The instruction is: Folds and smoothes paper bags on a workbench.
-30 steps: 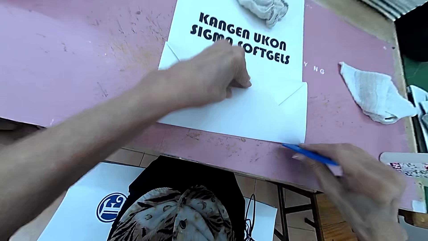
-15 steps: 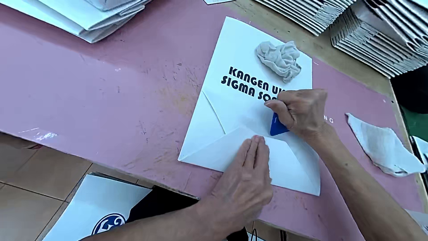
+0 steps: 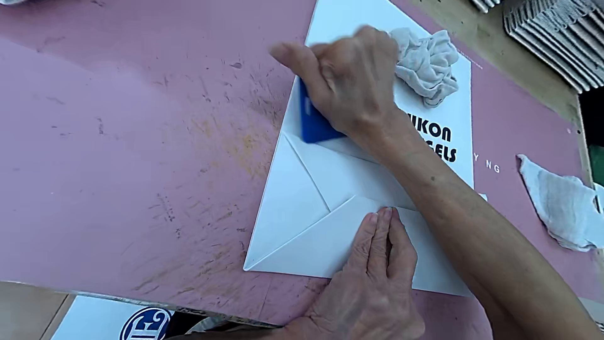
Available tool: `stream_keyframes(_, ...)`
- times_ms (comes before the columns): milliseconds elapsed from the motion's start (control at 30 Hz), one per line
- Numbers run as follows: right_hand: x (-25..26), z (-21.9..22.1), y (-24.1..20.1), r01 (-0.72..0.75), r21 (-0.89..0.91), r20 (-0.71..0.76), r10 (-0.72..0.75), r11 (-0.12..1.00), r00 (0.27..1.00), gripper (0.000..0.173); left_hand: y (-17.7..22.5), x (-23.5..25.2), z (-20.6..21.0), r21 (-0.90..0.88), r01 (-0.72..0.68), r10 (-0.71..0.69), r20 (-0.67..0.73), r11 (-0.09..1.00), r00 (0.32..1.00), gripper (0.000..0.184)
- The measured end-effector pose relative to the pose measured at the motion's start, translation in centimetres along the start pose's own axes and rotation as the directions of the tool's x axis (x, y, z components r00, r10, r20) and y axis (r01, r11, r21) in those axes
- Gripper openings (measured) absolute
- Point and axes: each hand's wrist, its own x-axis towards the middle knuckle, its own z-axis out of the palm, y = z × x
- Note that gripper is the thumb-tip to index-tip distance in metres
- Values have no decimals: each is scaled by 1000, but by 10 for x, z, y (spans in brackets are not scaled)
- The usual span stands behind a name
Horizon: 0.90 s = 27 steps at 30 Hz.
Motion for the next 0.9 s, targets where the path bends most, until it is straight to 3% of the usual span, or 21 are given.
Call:
stream_keyframes(233, 19, 5, -15, -116, -98, 75, 124, 988, 989, 65, -8, -1, 3, -14, -64, 63, -29, 998, 998, 37)
stream_keyframes(300, 20, -8, -17, -179, -90, 61, 185, 980, 981, 64, -12, 0, 1, -41, -80, 79, -39, 996, 996, 34)
stream_keyframes(433, 1, -68, -3, -341, 13, -52, 342, 940, 938, 43, -18, 5, -1, -30, -108, 105, -87, 994, 991, 28)
stream_keyframes(567, -75, -130, 43, -591, -252, 7, 612, 766, 790, 68, -24, 8, -3, -76, -124, 116, -100, 989, 988, 31)
stream_keyframes(700, -181, -145, 99, -697, -382, 55, 768, 607, 638, 78, -26, 9, 4, -105, -123, 108, -138, 987, 984, 29)
stream_keyframes(767, -217, -139, 115, -711, -399, 28, 783, 579, 622, 78, -28, 9, 7, -106, -124, 109, -137, 987, 985, 33)
stream_keyframes(833, -219, -135, 123, -704, -416, -5, 772, 576, 635, 65, -30, 10, 8, -101, -133, 121, -120, 986, 985, 36)
stream_keyframes(900, -203, -126, 123, -589, -406, 6, 647, 698, 763, 40, -32, 10, 8, -74, -143, 135, -111, 987, 985, 38)
